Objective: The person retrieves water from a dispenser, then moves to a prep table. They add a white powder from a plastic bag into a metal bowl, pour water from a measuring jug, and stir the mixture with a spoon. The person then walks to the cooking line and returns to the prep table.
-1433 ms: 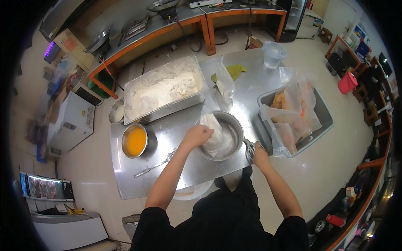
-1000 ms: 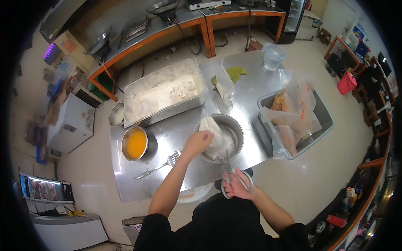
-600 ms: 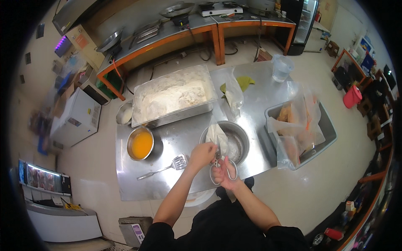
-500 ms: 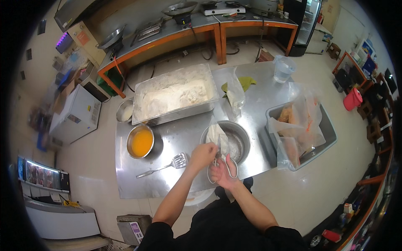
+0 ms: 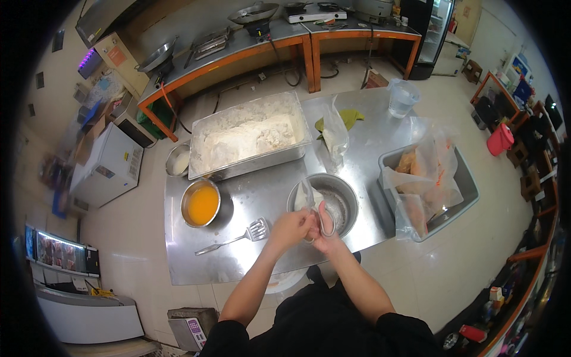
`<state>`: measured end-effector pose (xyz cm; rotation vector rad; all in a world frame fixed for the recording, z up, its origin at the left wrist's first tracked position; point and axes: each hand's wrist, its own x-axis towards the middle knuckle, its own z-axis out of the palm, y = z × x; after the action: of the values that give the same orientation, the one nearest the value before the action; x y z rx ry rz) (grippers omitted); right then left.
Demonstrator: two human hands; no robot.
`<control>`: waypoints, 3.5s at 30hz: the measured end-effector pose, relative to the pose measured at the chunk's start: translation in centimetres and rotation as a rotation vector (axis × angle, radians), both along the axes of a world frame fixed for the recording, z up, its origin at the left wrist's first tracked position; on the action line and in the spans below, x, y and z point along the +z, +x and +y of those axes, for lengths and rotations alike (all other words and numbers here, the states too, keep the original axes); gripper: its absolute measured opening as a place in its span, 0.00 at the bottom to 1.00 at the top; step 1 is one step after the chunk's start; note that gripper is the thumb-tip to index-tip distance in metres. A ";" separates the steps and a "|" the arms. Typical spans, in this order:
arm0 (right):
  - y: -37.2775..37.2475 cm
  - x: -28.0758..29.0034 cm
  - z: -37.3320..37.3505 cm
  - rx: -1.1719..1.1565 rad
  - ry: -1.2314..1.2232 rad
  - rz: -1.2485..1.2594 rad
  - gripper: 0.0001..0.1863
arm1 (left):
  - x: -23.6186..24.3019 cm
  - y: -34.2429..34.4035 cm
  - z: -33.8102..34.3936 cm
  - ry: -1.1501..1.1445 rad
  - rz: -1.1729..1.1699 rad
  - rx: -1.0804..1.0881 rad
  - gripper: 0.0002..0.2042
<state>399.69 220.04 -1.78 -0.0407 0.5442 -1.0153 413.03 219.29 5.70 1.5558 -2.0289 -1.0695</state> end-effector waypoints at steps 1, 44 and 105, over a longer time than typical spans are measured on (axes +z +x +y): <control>0.1 0.0 -0.3 -0.014 0.074 0.015 0.34 | 0.3 0.0 0.3 0.046 0.002 -0.014 0.14; -9.8 -1.4 -4.7 0.074 -1.057 1.420 0.16 | -10.5 2.5 -5.3 0.170 0.563 0.082 0.17; -4.9 8.9 -11.0 0.903 -0.368 1.144 0.36 | -5.9 -11.2 4.9 1.174 2.299 0.387 0.40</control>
<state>394.76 209.09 7.10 -1.1461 1.2060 -0.0894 401.81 224.15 -0.18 0.0129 0.5158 -2.0897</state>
